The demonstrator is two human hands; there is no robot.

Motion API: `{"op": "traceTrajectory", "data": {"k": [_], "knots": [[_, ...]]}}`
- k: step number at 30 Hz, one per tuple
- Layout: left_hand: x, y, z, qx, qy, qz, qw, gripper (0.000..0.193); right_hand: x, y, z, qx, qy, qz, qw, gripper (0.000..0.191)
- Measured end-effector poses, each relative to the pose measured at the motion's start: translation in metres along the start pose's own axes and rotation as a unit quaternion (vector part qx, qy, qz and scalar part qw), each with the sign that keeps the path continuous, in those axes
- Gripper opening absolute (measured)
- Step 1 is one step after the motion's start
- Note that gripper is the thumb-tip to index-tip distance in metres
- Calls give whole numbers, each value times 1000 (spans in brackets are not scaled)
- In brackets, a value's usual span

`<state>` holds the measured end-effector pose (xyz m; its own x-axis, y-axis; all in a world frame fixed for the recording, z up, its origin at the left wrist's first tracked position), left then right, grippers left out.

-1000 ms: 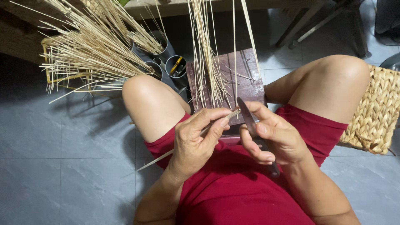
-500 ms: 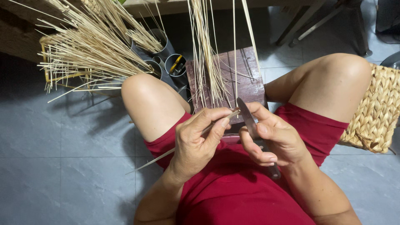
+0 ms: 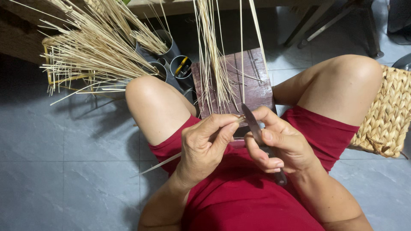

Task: The person sits on the floor and splits thin bamboo sticks into narrow strips, using a small knife to shave and divide each stick while holding it over a wooden block, placing finished strips with a growing pile of split bamboo pieces beside them.

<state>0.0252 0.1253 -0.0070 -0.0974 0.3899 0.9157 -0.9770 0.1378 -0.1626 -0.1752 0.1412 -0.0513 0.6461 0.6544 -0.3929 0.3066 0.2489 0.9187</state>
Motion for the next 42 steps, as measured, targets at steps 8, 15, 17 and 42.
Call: {"op": "traceTrajectory", "data": {"k": [8, 15, 17, 42], "knots": [[6, -4, 3, 4, 48, 62, 997, 11, 1, 3, 0, 16, 6, 4, 1000, 33], [6, -6, 4, -14, 38, 54, 998, 12, -1, 5, -1, 23, 8, -5, 1000, 32], [6, -6, 4, -16, 31, 51, 998, 12, -2, 5, -1, 26, 8, -8, 1000, 31], [-31, -36, -1, -101, -123, 139, 977, 18, -72, -69, -40, 72, -217, -16, 973, 15]]}}
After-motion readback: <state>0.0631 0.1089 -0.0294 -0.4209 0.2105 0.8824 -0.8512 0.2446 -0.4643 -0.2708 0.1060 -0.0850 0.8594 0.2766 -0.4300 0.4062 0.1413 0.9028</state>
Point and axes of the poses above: each hand's wrist, its own z-axis towards the middle knuckle, its own y-axis out of the palm, x = y × z, the point moved 2 cm from there along z, towards the middle knuckle, and after that the axes turned 3 degrees about y, right-handed, at the moved point
